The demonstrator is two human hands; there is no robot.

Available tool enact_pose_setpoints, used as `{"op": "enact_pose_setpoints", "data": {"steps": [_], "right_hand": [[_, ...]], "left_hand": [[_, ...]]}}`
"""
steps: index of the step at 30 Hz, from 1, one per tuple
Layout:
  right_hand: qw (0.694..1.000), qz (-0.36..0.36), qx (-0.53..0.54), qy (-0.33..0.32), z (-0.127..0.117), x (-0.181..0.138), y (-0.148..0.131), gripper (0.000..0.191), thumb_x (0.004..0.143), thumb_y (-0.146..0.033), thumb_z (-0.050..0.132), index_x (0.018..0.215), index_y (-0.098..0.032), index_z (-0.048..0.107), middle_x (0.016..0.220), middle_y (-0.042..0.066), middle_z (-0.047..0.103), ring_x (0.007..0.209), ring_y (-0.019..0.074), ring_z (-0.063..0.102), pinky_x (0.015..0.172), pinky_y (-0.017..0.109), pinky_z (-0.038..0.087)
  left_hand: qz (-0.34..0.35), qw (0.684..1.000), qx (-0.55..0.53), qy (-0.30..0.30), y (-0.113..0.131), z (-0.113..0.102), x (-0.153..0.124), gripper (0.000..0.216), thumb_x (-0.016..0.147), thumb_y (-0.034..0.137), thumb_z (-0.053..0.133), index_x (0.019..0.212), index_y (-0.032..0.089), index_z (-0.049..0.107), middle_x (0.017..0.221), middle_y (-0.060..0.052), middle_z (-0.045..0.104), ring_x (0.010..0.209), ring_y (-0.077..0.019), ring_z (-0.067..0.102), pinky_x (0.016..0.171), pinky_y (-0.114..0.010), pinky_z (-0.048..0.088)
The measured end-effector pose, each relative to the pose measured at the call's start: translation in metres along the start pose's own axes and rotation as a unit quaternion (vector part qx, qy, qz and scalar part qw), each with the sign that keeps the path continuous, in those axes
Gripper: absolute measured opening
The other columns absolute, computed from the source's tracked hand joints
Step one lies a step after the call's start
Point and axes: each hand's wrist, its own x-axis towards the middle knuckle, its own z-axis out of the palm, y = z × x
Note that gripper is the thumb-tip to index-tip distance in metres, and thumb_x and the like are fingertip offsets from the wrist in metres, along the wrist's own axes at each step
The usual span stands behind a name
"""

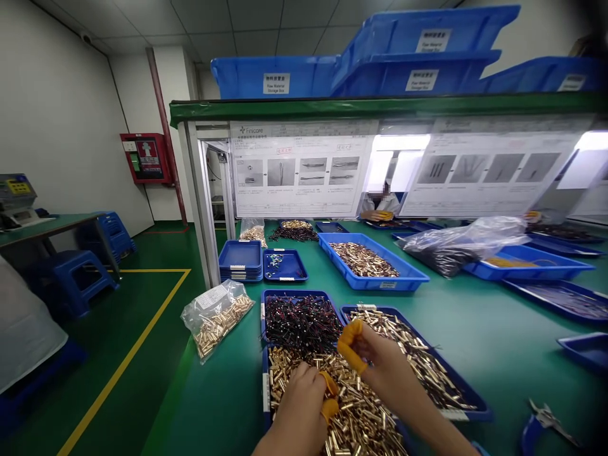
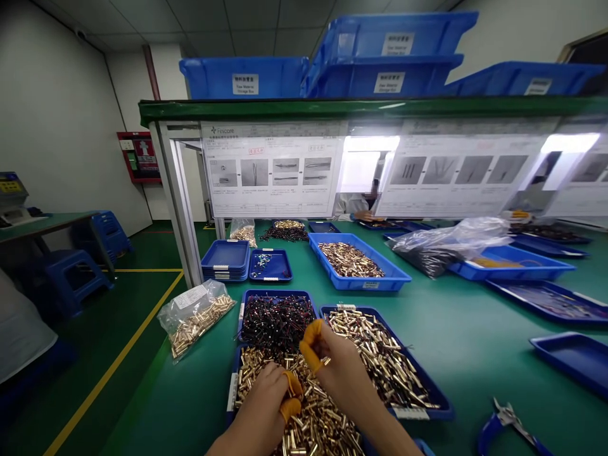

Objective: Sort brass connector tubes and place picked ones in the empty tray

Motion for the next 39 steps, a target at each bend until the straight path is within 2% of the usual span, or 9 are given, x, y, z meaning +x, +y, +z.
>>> {"op": "enact_pose_setpoints", "data": {"steps": [5,9,12,17,23,27,31,36,39], "right_hand": [[0.993,0.070,0.085,-0.051,0.022,-0.030,0.028,0.023,0.070,-0.037,0.055,0.080,-0.017,0.048,0.077,0.003,0.058,0.071,0.0086,0.056,0.066,0.017,0.049],[0.988,0.093,0.101,-0.072,0.027,-0.034,0.025,0.024,0.073,-0.035,0.051,0.089,-0.017,0.048,0.092,0.005,0.058,0.082,0.0098,0.058,0.076,0.019,0.050],[0.986,0.108,0.089,-0.090,0.027,-0.033,0.019,0.019,0.073,-0.030,0.050,0.085,-0.016,0.049,0.087,0.004,0.059,0.078,0.0102,0.058,0.071,0.019,0.049],[0.986,0.125,0.061,-0.088,0.030,-0.036,0.017,0.011,0.071,-0.025,0.050,0.075,-0.015,0.048,0.076,0.002,0.059,0.072,0.0097,0.057,0.061,0.016,0.044],[0.981,0.117,0.103,-0.112,0.027,-0.040,0.016,0.006,0.075,-0.017,0.037,0.075,-0.016,0.043,0.061,-0.002,0.058,0.055,0.0058,0.055,0.055,0.014,0.038],[0.968,0.098,0.191,-0.134,0.024,-0.038,0.011,0.016,0.078,-0.032,0.040,0.076,-0.016,0.042,0.058,-0.002,0.056,0.057,0.0066,0.055,0.065,0.018,0.041],[0.954,0.082,0.248,-0.149,0.022,-0.037,0.009,0.027,0.079,-0.043,0.040,0.078,-0.016,0.040,0.060,-0.002,0.054,0.061,0.0069,0.054,0.069,0.020,0.040],[0.952,0.048,0.247,-0.176,0.019,-0.038,0.011,0.027,0.082,-0.043,0.038,0.080,-0.016,0.042,0.066,-0.001,0.052,0.066,0.0064,0.052,0.074,0.021,0.040],[0.961,0.027,0.204,-0.182,0.016,-0.038,0.012,0.027,0.083,-0.043,0.037,0.081,-0.017,0.045,0.070,0.000,0.054,0.074,0.0073,0.052,0.080,0.021,0.039]], "left_hand": [[-0.047,0.989,-0.124,0.070,0.004,-0.004,0.003,0.013,0.073,0.006,0.049,0.074,0.015,0.058,0.082,-0.005,0.056,0.080,-0.0176,0.047,0.067,-0.026,0.034],[-0.072,0.971,-0.208,0.095,0.011,-0.010,0.004,0.014,0.076,0.013,0.048,0.083,0.015,0.060,0.084,-0.004,0.057,0.074,-0.0146,0.049,0.064,-0.024,0.036],[-0.073,0.961,-0.245,0.109,0.012,-0.012,0.005,0.016,0.077,0.019,0.049,0.087,0.015,0.061,0.087,-0.005,0.058,0.077,-0.0152,0.050,0.068,-0.025,0.038],[-0.062,0.963,-0.239,0.111,0.006,-0.008,0.005,0.015,0.075,0.023,0.052,0.080,0.013,0.061,0.078,-0.005,0.056,0.070,-0.0144,0.049,0.063,-0.024,0.037],[-0.069,0.934,-0.339,0.089,0.002,-0.004,0.007,0.022,0.072,0.033,0.058,0.078,0.011,0.059,0.073,-0.004,0.055,0.067,-0.0137,0.050,0.061,-0.024,0.038],[-0.079,0.900,-0.421,0.082,0.002,-0.007,0.007,0.028,0.067,0.037,0.065,0.076,0.011,0.057,0.072,-0.004,0.056,0.068,-0.0132,0.050,0.063,-0.023,0.039],[-0.081,0.892,-0.433,0.098,0.003,-0.008,0.006,0.029,0.064,0.036,0.068,0.074,0.011,0.057,0.071,-0.004,0.057,0.069,-0.0132,0.050,0.064,-0.023,0.040],[-0.086,0.889,-0.437,0.108,0.007,-0.010,0.005,0.032,0.063,0.039,0.068,0.073,0.011,0.056,0.071,-0.004,0.057,0.068,-0.0132,0.050,0.063,-0.023,0.040],[-0.096,0.887,-0.437,0.118,0.007,-0.012,0.005,0.035,0.064,0.042,0.066,0.075,0.011,0.056,0.071,-0.004,0.057,0.068,-0.0135,0.051,0.064,-0.024,0.041]]}}
